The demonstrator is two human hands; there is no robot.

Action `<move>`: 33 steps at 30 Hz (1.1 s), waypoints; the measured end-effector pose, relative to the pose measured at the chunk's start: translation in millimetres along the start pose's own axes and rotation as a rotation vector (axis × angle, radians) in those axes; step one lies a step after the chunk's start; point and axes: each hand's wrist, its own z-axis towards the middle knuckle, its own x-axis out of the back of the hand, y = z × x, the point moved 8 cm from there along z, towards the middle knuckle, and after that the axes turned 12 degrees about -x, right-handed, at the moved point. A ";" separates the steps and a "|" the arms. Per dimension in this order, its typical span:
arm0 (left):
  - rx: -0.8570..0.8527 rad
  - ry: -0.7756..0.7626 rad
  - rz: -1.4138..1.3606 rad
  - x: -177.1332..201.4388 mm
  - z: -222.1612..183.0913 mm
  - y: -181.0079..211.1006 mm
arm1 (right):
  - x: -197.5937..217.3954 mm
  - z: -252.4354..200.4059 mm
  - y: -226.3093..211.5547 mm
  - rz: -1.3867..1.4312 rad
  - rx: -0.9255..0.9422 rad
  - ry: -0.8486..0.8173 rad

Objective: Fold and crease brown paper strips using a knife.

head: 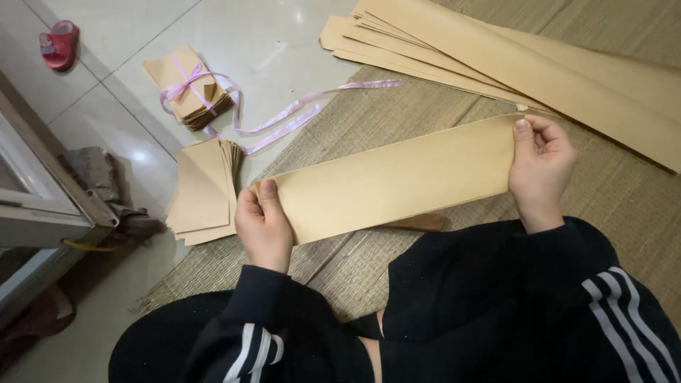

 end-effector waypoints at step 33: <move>-0.207 0.014 0.131 21.0 17.7 1.1 | 10.7 -12.4 13.2 -0.042 -0.147 0.084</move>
